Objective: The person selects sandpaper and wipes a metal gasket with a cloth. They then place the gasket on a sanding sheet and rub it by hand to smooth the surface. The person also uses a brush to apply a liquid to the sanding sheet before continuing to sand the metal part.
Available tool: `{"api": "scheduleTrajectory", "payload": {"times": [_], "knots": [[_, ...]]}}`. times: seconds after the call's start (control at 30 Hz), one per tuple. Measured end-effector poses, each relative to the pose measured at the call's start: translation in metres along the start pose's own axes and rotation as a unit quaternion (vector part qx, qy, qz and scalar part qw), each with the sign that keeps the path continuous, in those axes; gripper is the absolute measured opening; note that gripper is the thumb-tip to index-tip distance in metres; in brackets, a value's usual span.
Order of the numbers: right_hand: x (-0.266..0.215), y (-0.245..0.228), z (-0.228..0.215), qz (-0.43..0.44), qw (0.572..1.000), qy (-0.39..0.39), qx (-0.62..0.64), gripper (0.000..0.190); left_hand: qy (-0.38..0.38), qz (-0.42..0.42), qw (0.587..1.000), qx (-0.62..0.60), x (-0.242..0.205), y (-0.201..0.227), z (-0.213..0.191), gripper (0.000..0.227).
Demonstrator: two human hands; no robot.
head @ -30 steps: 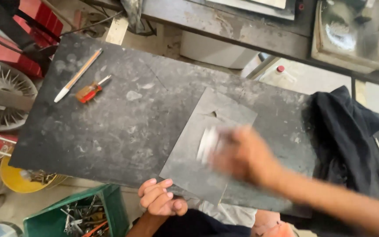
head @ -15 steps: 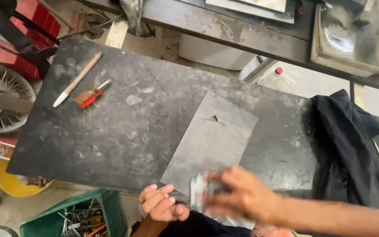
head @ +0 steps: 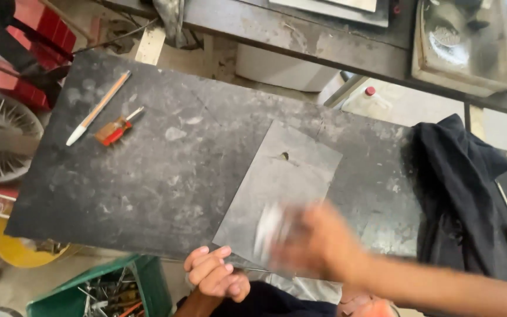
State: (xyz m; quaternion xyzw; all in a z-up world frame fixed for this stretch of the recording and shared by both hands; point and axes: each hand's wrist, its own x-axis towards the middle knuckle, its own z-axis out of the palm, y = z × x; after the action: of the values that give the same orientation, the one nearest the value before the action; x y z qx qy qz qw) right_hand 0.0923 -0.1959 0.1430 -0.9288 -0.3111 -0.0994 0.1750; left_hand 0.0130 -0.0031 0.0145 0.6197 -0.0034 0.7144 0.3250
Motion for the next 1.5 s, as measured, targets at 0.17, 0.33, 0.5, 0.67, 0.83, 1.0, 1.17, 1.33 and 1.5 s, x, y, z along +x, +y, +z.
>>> {"api": "scheduleTrajectory", "payload": {"times": [0.17, 0.33, 0.5, 0.67, 0.83, 1.0, 1.17, 1.33, 1.5], "knots": [[0.047, 0.037, -0.011, -0.121, 0.991, 0.001, 0.055, 0.020, -0.017, 0.002, 1.000, -0.014, 0.002, -0.003, -0.001, 0.028], [0.000, -0.022, -0.027, 0.107, 0.871, -0.114, 0.467, 0.048, -0.025, -0.002, 1.000, 0.007, 0.006, 0.002, 0.001, 0.033], [0.021, 0.010, -0.014, -0.122, 0.988, -0.040, 0.090, 0.033, -0.020, 0.001, 1.000, 0.015, -0.001, -0.001, -0.002, 0.034], [-0.003, -0.023, -0.032, -0.246, 0.940, -0.113, 0.206, 0.030, -0.035, -0.013, 0.999, 0.015, -0.002, 0.001, -0.003, 0.034], [0.035, -0.027, -0.015, 0.130, 0.908, -0.125, 0.379, 0.039, -0.020, 0.004, 1.000, 0.004, -0.002, -0.003, -0.001, 0.033], [0.014, -0.020, -0.029, -0.245, 0.944, -0.111, 0.190, 0.035, -0.004, 0.006, 1.000, -0.025, -0.009, -0.007, -0.003, 0.029], [0.052, -0.027, 0.003, -0.211, 0.971, -0.009, 0.116, 0.040, 0.007, 0.008, 1.000, -0.011, -0.006, -0.005, 0.000, 0.027], [0.026, -0.012, -0.030, -0.217, 0.961, -0.087, 0.149, 0.032, 0.018, -0.011, 1.000, -0.006, -0.005, -0.001, 0.004, 0.030], [0.037, -0.030, -0.012, -0.201, 0.974, -0.011, 0.100, 0.027, 0.011, 0.012, 1.000, 0.010, -0.001, -0.007, 0.006, 0.030]]}}
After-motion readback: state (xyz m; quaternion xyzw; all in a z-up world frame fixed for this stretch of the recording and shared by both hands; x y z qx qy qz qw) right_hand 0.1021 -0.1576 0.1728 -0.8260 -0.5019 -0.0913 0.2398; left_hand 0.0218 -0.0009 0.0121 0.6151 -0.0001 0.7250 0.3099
